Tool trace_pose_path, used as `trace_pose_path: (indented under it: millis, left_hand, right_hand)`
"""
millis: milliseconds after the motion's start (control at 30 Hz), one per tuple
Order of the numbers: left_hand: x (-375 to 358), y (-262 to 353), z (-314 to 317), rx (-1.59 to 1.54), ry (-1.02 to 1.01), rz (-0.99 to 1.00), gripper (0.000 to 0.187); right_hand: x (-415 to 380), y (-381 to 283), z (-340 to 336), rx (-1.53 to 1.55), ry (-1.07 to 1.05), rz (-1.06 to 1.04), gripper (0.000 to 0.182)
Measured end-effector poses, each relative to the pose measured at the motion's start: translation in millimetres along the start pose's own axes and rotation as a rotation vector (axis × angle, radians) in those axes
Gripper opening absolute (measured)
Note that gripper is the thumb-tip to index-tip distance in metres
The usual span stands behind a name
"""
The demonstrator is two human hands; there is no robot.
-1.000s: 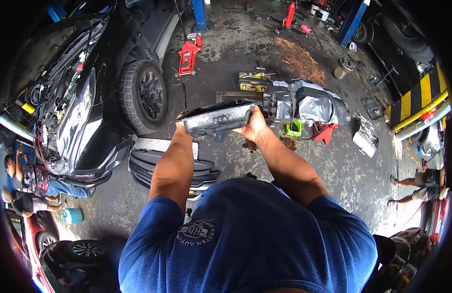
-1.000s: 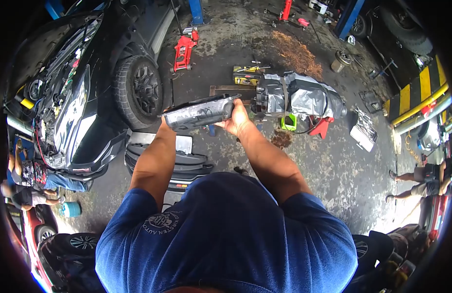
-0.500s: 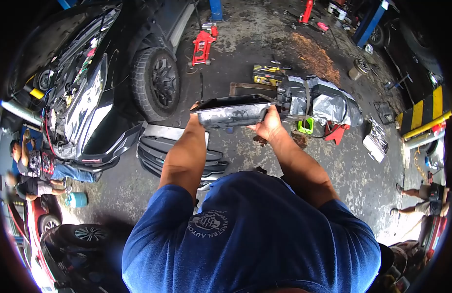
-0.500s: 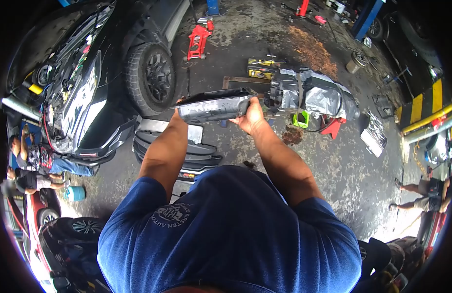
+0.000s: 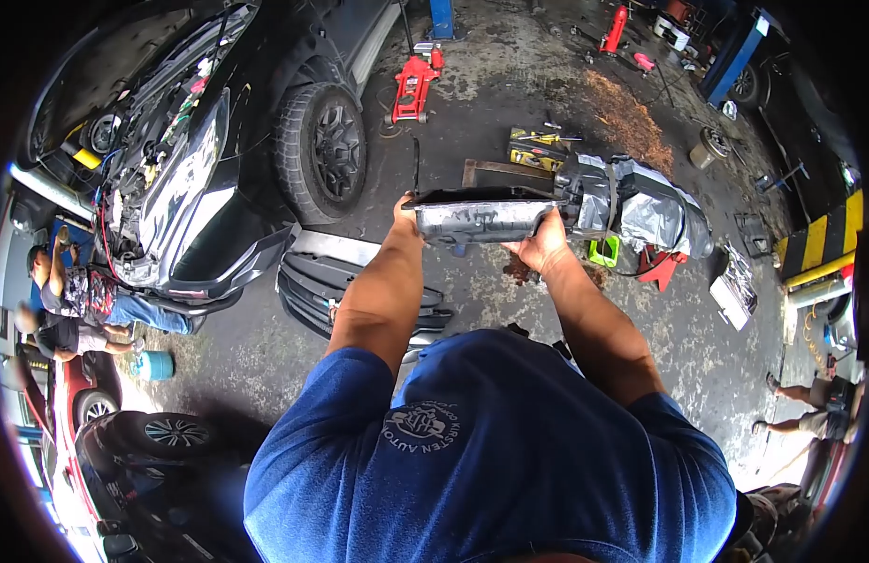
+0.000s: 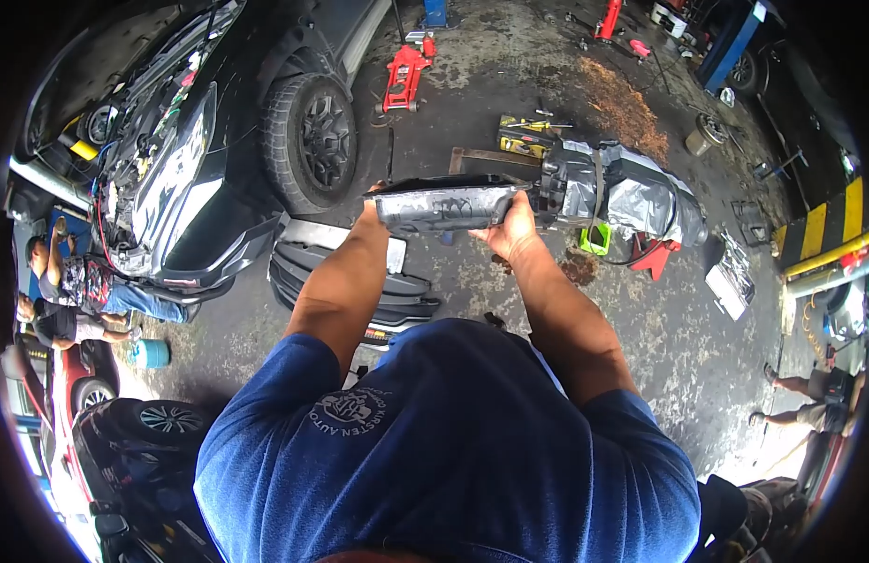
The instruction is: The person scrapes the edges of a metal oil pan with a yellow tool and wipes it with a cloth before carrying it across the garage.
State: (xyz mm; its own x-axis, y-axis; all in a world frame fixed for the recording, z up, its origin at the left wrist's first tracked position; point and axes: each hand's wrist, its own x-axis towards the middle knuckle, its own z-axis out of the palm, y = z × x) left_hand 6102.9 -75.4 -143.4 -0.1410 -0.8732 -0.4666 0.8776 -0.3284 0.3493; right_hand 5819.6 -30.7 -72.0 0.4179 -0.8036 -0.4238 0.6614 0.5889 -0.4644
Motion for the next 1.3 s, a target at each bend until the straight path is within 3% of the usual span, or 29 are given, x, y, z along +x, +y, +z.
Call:
trace_pose_path:
  millis: [200,267,333,367,400,500,700,1133,1200,1300]
  left_hand:
    - [-20,-16,28,0.128,0.076,0.063,0.038]
    - [-43,-30,68,0.303,0.235,0.245,0.032]
    - [-73,-41,102,0.413,0.528,0.337,0.028]
    - [-45,-50,77,0.491,0.539,0.499,0.013]
    - [-79,-56,110,0.527,0.506,0.462,0.002]
    - [-97,-62,133,0.564,0.339,0.516,0.001]
    - [-116,-74,153,0.577,0.153,0.619,0.010]
    - [-126,-93,159,0.599,0.063,0.756,0.015]
    - [-121,-91,153,0.638,0.000,0.744,0.032]
    - [-94,-98,131,0.805,0.076,0.951,0.063]
  right_hand:
    - [-8,-13,-3,0.023,0.081,-0.038,0.062]
    - [-1,-26,-25,0.104,0.070,-0.094,0.060]
    - [-4,-47,-34,0.040,0.000,-0.128,0.052]
    - [2,-54,-43,0.126,-0.005,-0.133,0.051]
    - [8,-61,-53,0.208,-0.014,-0.141,0.051]
    - [-6,-79,-41,0.212,-0.082,-0.131,0.049]
    - [0,-99,-58,0.220,-0.052,-0.128,0.048]
    - [1,-111,-56,0.224,-0.067,-0.118,0.050]
    - [2,-110,-56,0.217,-0.076,-0.122,0.051]
    - [6,-105,-49,0.194,-0.093,-0.139,0.051]
